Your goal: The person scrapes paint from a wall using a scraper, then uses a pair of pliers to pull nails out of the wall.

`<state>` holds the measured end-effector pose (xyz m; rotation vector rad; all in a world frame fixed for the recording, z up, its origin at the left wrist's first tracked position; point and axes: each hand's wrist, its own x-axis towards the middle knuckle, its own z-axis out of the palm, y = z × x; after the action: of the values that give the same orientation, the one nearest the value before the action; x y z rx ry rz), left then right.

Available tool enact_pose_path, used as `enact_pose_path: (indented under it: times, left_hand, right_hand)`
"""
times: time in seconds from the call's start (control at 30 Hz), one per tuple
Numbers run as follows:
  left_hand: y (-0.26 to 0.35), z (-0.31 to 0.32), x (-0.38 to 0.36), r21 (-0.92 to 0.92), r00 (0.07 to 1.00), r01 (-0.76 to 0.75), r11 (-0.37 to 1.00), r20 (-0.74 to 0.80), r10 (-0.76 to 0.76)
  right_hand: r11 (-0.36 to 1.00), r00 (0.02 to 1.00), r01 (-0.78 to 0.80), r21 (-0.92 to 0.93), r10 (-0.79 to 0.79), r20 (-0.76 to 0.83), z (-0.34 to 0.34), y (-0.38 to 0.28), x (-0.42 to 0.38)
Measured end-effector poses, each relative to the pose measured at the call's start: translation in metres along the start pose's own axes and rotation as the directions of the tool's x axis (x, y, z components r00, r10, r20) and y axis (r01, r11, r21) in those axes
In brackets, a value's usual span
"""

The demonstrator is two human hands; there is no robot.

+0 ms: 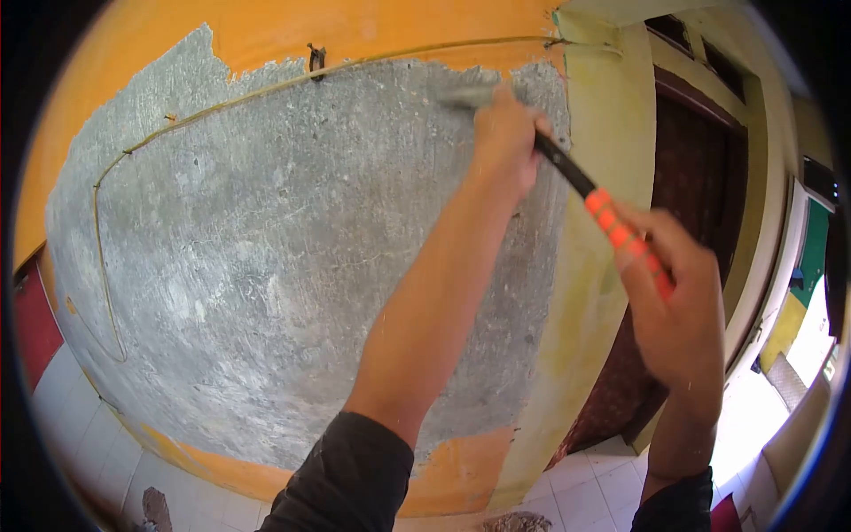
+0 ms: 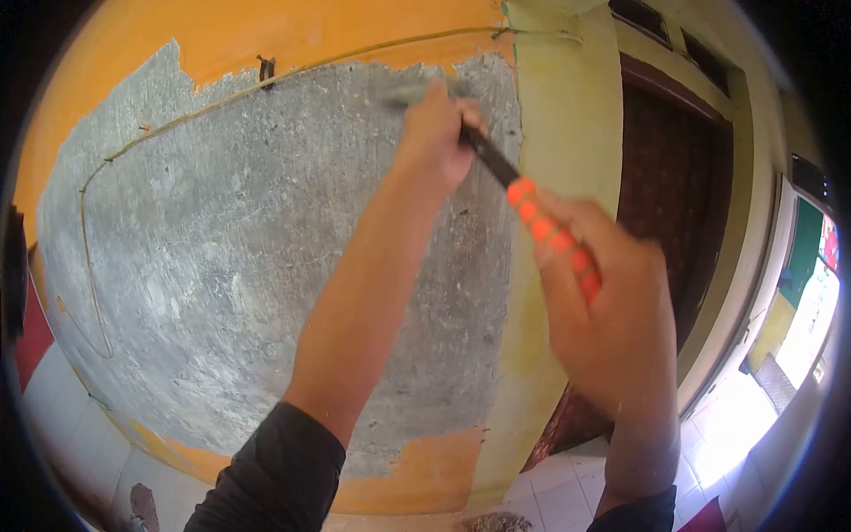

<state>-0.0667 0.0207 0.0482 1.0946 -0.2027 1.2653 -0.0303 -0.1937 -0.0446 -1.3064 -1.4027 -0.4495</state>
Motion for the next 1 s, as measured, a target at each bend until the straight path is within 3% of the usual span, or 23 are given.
enact_pose_path:
  times: [0.2, 0.27, 0.4, 0.63, 0.7, 0.93, 1.0]
  left_hand:
    - [0.013, 0.001, -0.005, 0.069, 0.999, 0.045, 0.997, 0.005, -0.045]
    - [0.010, -0.004, -0.019, 0.087, 0.990, 0.120, 0.989, -0.085, -0.113]
    - [0.017, -0.002, 0.010, 0.283, 0.998, 0.019, 0.959, 0.045, -0.033]
    - [0.014, -0.009, -0.015, 0.238, 0.996, 0.086, 0.968, -0.042, -0.078]
    - [0.018, -0.007, -0.006, 0.357, 0.999, 0.021, 0.934, 0.016, -0.029]
    - [0.008, -0.008, 0.004, 0.245, 0.999, 0.020, 0.969, 0.026, -0.027]
    - [0.006, -0.007, 0.001, 0.225, 0.995, 0.097, 0.969, -0.046, -0.089]
  right_hand:
    - [0.993, 0.998, -0.055, 0.105, 0.056, -0.010, 0.010, -0.002, -0.006]
    - [0.988, 0.996, -0.092, 0.126, 0.090, 0.023, 0.011, -0.005, -0.016]
    - [0.971, 0.993, -0.122, 0.205, 0.119, 0.026, 0.017, 0.000, -0.006]
    - [0.961, 0.988, -0.150, 0.232, 0.141, 0.056, 0.020, -0.007, -0.023]
    - [0.968, 0.989, -0.145, 0.206, 0.141, 0.036, 0.023, -0.008, -0.016]
    - [0.966, 0.988, -0.153, 0.207, 0.149, 0.038, 0.023, 0.000, -0.018]
    - [0.980, 0.995, -0.085, 0.182, 0.093, -0.033, 0.029, 0.006, -0.022]
